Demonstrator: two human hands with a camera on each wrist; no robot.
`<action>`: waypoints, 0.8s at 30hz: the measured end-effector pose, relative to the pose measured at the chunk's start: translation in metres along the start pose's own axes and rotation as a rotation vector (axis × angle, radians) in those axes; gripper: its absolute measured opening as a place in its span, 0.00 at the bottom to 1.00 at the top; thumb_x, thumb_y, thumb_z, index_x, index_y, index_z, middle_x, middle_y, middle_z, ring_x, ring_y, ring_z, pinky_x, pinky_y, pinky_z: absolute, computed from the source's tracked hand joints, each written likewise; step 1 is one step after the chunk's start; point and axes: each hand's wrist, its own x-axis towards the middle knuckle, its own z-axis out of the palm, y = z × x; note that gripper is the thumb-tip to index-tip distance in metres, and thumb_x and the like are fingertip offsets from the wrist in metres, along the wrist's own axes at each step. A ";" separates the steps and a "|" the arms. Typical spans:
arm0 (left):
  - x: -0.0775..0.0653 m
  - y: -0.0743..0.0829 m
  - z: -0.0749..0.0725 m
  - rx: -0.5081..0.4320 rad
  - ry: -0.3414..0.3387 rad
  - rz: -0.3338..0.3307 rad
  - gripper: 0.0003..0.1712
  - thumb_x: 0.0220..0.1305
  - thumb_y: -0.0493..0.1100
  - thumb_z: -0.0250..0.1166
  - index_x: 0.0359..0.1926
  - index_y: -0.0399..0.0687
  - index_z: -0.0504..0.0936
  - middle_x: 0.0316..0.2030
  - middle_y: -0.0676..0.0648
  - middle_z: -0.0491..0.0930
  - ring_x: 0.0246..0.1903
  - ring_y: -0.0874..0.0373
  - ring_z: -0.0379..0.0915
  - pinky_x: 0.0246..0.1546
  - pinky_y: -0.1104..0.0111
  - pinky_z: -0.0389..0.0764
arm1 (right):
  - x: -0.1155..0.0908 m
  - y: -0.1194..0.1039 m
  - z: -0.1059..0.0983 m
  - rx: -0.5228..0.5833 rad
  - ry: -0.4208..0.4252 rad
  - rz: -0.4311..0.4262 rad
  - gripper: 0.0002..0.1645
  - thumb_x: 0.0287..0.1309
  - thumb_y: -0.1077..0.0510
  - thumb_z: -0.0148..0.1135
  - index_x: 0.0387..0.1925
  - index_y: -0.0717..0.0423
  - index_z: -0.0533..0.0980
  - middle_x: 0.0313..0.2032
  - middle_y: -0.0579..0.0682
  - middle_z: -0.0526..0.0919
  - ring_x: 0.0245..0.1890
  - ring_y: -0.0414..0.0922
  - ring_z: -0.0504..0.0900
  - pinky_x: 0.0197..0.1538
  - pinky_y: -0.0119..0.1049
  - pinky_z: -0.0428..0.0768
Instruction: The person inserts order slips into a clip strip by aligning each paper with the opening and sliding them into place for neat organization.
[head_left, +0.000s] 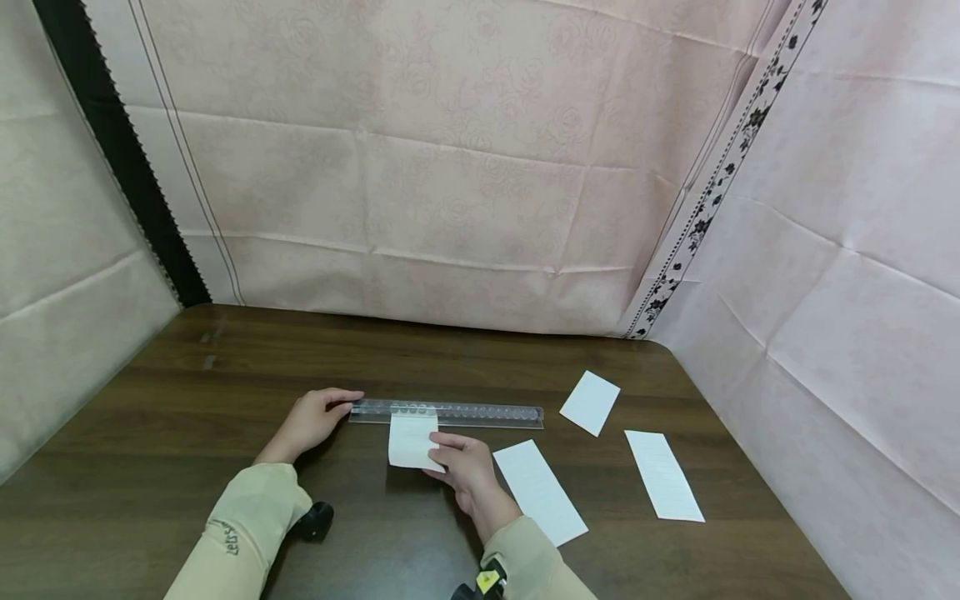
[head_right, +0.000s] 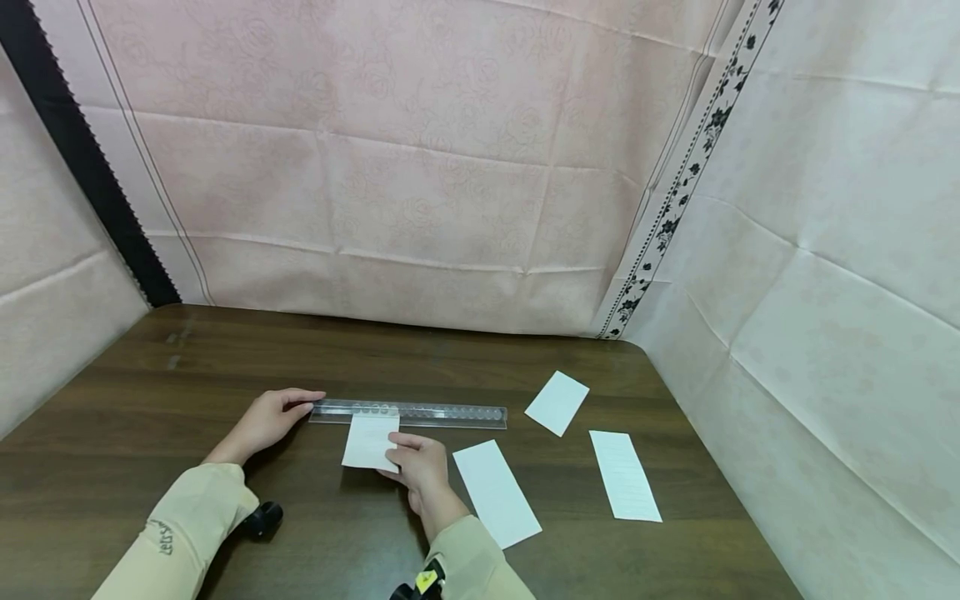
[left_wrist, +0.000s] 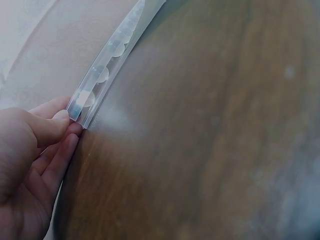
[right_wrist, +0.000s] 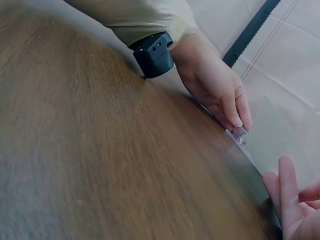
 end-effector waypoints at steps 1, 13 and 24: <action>0.000 0.000 0.000 0.000 0.001 0.001 0.15 0.66 0.35 0.57 0.52 0.40 0.80 0.52 0.36 0.76 0.55 0.39 0.67 0.53 0.46 0.67 | 0.000 0.000 0.000 0.001 0.001 0.001 0.15 0.54 0.74 0.58 0.45 0.72 0.78 0.43 0.59 0.80 0.38 0.46 0.80 0.40 0.41 0.81; 0.000 0.000 0.001 -0.008 -0.004 -0.014 0.16 0.66 0.35 0.56 0.53 0.40 0.79 0.53 0.35 0.75 0.56 0.39 0.66 0.53 0.46 0.67 | 0.000 -0.001 -0.006 0.002 -0.014 -0.003 0.16 0.54 0.74 0.58 0.46 0.73 0.76 0.43 0.60 0.80 0.38 0.46 0.79 0.40 0.42 0.81; 0.001 0.000 0.001 -0.012 -0.014 -0.033 0.16 0.67 0.35 0.56 0.54 0.41 0.79 0.53 0.36 0.74 0.56 0.39 0.66 0.54 0.46 0.66 | 0.003 0.001 -0.009 0.007 -0.005 0.002 0.16 0.54 0.74 0.58 0.47 0.74 0.76 0.45 0.60 0.79 0.37 0.45 0.79 0.40 0.42 0.81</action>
